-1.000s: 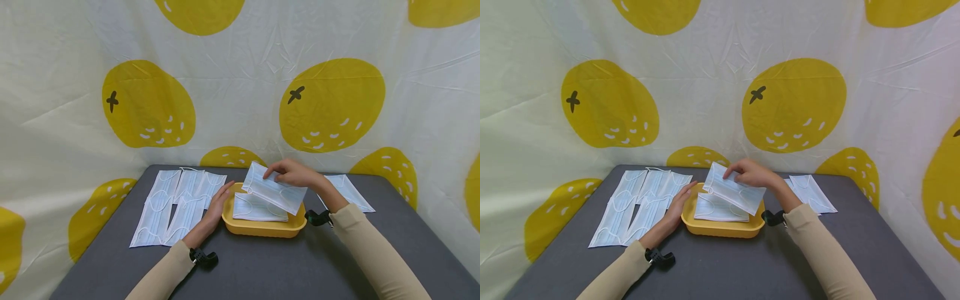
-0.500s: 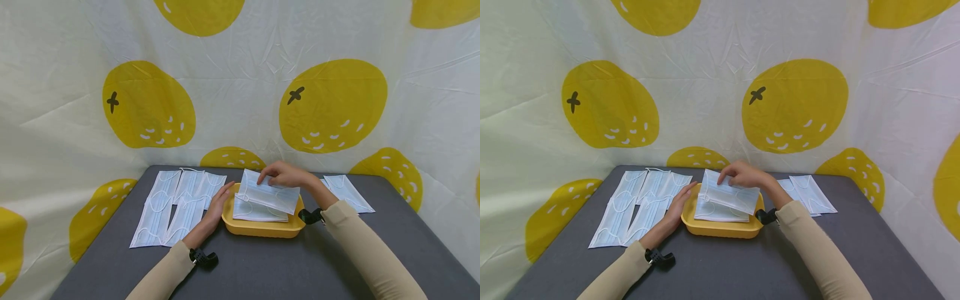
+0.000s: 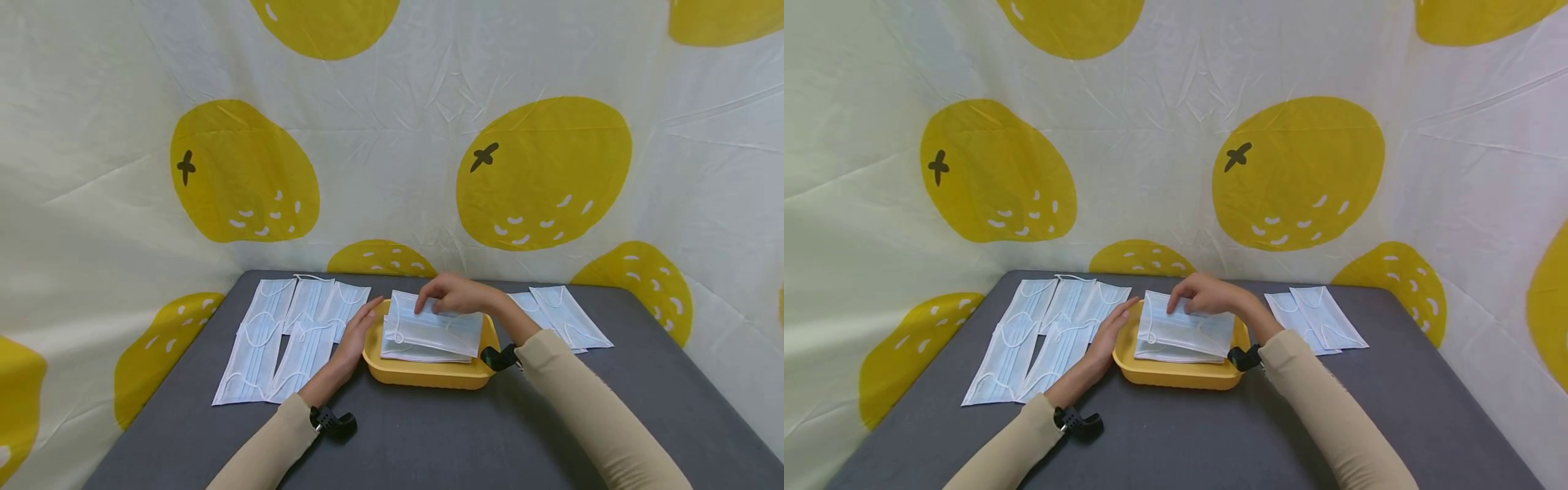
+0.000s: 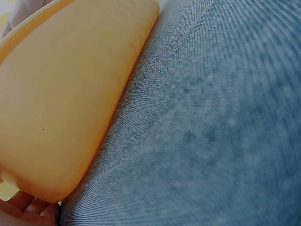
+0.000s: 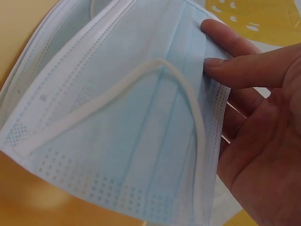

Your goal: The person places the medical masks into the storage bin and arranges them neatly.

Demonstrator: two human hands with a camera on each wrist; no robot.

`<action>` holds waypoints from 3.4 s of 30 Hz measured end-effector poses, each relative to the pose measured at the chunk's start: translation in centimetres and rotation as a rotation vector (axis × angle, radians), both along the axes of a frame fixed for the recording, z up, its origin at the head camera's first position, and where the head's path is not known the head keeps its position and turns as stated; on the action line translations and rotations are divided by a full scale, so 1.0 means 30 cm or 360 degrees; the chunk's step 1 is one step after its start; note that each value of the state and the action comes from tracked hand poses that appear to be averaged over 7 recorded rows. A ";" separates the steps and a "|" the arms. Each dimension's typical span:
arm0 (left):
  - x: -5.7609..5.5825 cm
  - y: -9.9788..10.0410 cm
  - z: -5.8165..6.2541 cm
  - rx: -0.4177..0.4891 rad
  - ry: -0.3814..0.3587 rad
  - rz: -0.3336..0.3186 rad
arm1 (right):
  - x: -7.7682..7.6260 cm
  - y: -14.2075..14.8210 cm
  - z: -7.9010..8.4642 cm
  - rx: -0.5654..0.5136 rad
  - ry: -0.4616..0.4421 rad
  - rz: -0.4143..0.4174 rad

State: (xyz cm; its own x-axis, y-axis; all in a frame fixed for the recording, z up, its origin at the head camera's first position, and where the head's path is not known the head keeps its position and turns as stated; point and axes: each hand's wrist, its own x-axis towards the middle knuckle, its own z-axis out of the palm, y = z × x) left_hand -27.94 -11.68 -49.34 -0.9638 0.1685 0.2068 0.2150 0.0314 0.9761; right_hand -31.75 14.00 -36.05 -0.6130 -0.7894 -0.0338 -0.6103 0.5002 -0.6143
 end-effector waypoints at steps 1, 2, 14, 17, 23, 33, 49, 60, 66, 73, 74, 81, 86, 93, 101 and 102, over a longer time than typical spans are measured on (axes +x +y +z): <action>0.000 0.000 0.000 -0.0002 0.0003 0.0000 | -0.002 -0.003 -0.002 0.0000 -0.0009 0.0004; 0.000 0.000 0.001 -0.0004 0.0005 0.0001 | -0.003 -0.005 -0.004 0.0001 -0.0016 0.0006; 0.001 -0.002 0.003 -0.0004 -0.0005 0.0002 | -0.014 -0.032 -0.020 0.0021 -0.0120 0.0103; 0.002 -0.002 0.003 -0.0007 -0.0015 0.0003 | -0.014 -0.037 -0.022 0.0031 -0.0138 0.0101; 0.001 -0.002 0.001 0.0000 -0.0021 -0.0003 | -0.018 -0.045 -0.034 0.0033 -0.0182 0.0115; 0.005 -0.002 0.002 -0.0012 -0.0029 0.0000 | -0.021 -0.051 -0.048 0.0074 -0.0212 0.0088; 0.008 0.001 0.004 -0.0004 -0.0004 -0.0003 | -0.034 -0.062 -0.080 0.0083 -0.0232 0.0105; 0.009 0.001 -0.003 -0.0023 -0.0006 0.0001 | -0.036 -0.069 -0.090 0.0159 -0.0087 0.0075; 0.005 -0.001 -0.010 -0.0025 0.0004 0.0005 | -0.029 -0.073 -0.086 0.0227 0.0010 0.0014; 0.004 -0.003 -0.018 -0.0008 0.0009 -0.0008 | -0.027 -0.086 -0.085 0.0280 0.0084 -0.0023; 0.005 -0.002 -0.020 -0.0007 0.0012 -0.0011 | -0.027 -0.087 -0.086 0.0291 0.0093 -0.0032; 0.011 0.000 -0.021 -0.0012 0.0015 -0.0008 | -0.029 -0.094 -0.088 0.0340 0.0144 -0.0035; 0.012 0.003 -0.023 -0.0024 0.0011 0.0004 | -0.030 -0.101 -0.096 0.0361 0.0181 -0.0040; 0.010 0.002 -0.028 -0.0019 0.0033 0.0006 | -0.023 -0.108 -0.106 0.0408 0.0188 -0.0069; 0.011 0.001 -0.028 -0.0019 0.0013 -0.0005 | -0.027 -0.108 -0.114 0.0418 0.0214 -0.0093; 0.011 0.001 -0.027 -0.0021 0.0007 -0.0003 | -0.028 -0.108 -0.114 0.0416 0.0212 -0.0096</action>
State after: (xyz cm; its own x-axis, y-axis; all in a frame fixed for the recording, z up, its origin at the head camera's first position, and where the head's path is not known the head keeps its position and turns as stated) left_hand -27.60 -11.63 -50.14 -0.9625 0.1730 0.2090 0.2194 0.0437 0.9746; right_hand -32.58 10.76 -39.47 -0.6713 -0.7265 -0.1469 -0.6413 0.6687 -0.3763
